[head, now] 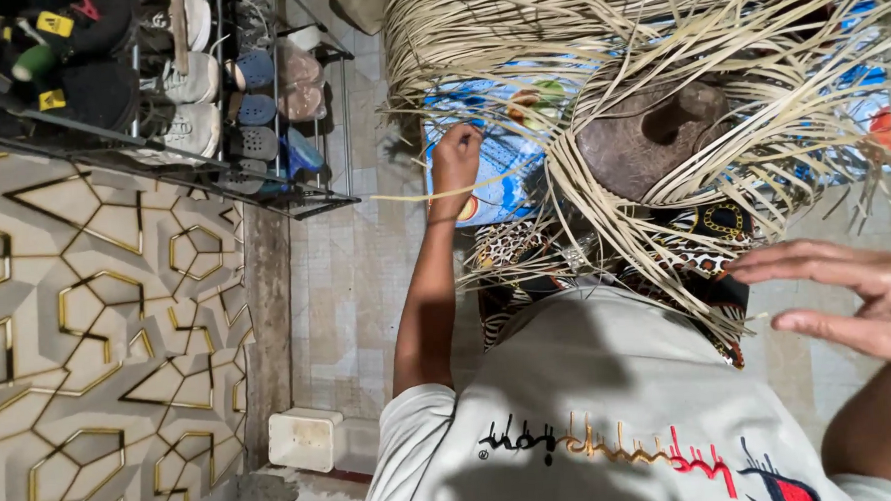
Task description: The person sits on the floor and weaves a basket using dried palm leaves. They repeatedly interlace the leaves into the basket's rim, pulling them tight to secure the structure.
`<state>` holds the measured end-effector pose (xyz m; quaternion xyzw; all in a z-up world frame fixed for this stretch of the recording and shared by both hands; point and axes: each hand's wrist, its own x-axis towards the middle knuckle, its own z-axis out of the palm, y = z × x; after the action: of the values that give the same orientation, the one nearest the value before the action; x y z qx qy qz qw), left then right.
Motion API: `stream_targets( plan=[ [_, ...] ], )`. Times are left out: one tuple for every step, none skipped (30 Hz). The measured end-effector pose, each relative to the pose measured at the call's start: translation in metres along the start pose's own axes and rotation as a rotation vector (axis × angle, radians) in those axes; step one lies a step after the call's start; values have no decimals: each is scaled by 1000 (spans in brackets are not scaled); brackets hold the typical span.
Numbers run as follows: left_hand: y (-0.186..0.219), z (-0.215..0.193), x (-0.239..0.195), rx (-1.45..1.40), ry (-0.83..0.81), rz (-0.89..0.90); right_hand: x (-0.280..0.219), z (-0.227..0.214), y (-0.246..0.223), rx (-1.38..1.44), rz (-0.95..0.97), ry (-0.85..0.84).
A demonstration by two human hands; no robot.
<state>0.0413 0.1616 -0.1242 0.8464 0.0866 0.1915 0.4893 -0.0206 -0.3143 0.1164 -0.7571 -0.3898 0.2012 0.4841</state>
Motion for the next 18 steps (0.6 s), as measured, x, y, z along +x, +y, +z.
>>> stream_targets(
  plan=[
    [-1,-13,-6,3,3,1,8,0,-5,1,-4,-1],
    [-2,-26,-13,-150,-59,-94,16,-1,-10,-21,-59,-19],
    [-3,-36,-18,-304,-124,-187,23,-2,-14,-45,-112,-35],
    [10,-68,-32,-303,-123,-184,34,3,-24,-46,-115,-33],
    [23,-98,-46,-613,-123,-290,44,7,-36,6,-156,-85],
    [36,-128,-60,-923,-120,-396,54,11,-48,59,-197,-136],
    [50,-162,-80,-923,-127,-391,62,18,-54,56,-197,-129],
    [64,-197,-100,-1364,-182,-90,71,25,-60,121,-310,-209],
    [77,-231,-119,-1782,-234,243,80,33,-66,186,-422,-287],
    [98,-255,-139,-1783,-246,244,85,42,-72,182,-423,-276],
    [119,-280,-162,-1608,-85,486,91,51,-78,198,-521,-247],
    [139,-305,-184,-1413,77,711,96,60,-85,214,-619,-218],
    [185,-305,-169,-1416,68,713,99,71,-86,210,-620,-209],
    [235,-286,-166,-710,763,616,102,81,-88,126,-733,-118],
    [283,-251,-184,87,1323,432,104,92,-89,36,-838,-27],
    [292,-228,-184,77,1316,434,107,100,-90,28,-834,-19],
    [300,-204,-189,242,823,416,109,108,-90,-207,-922,49],
    [309,-179,-193,380,324,378,112,116,-90,-444,-1003,116]
  ],
)
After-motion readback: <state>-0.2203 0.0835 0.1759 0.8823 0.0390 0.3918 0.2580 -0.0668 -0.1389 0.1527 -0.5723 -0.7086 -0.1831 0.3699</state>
